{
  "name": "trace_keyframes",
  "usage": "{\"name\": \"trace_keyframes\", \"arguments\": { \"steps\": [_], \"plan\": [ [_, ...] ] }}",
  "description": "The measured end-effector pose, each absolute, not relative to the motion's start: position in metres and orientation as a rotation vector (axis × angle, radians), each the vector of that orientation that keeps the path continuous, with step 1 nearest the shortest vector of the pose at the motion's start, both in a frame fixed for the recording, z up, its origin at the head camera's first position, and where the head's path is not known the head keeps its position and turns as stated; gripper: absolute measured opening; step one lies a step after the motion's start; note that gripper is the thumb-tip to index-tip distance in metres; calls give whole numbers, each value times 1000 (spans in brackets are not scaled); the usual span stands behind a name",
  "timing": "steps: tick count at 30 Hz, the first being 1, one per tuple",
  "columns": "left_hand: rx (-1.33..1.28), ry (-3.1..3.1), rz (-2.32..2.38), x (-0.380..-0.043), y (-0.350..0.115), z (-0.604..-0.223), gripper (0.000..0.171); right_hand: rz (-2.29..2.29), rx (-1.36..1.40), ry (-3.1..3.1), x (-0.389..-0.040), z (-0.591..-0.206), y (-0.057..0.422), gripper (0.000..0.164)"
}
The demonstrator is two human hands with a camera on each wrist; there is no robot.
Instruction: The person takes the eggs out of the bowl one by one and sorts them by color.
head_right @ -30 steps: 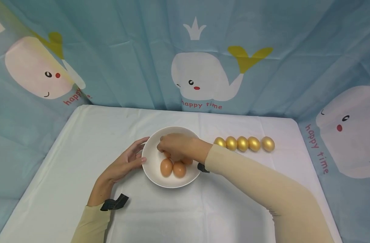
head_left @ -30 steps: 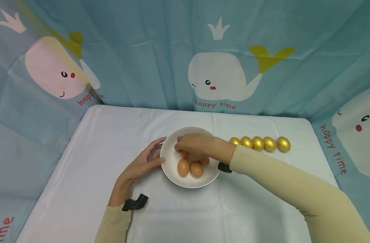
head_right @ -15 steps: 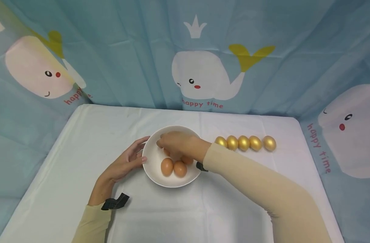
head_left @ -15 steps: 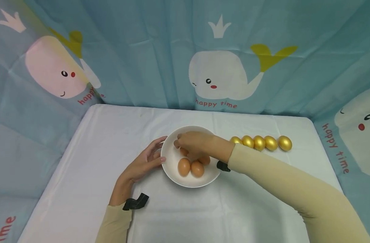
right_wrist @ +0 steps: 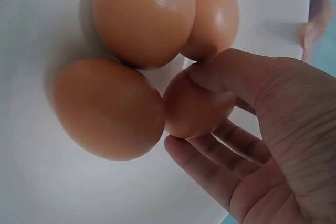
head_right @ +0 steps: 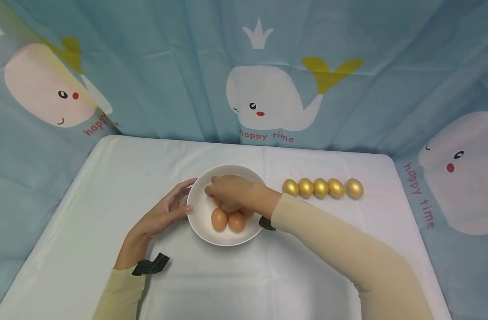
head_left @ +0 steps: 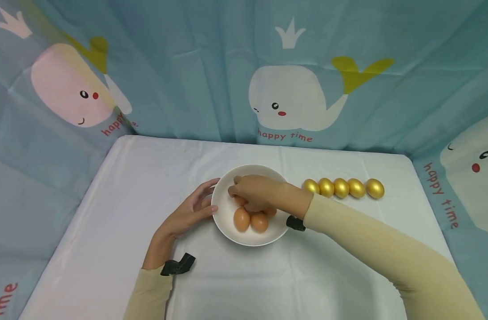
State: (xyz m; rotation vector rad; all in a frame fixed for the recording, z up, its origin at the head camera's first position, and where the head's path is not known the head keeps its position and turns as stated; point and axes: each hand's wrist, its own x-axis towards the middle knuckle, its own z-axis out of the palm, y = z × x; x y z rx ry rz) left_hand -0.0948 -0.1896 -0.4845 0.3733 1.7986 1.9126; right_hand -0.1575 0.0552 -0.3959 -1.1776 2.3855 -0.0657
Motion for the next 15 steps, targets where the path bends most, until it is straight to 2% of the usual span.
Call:
{"name": "trace_keyframes", "arguments": {
  "steps": [4, 15],
  "plan": [
    [369, 1782, 1916, -96, -188, -485, 77, -146, -1180, 2419, -155, -394, 60, 42],
    [392, 1764, 1929, -96, -188, -484, 77, -562, -1193, 2590, -140, -380, 85, 32]
  ]
}}
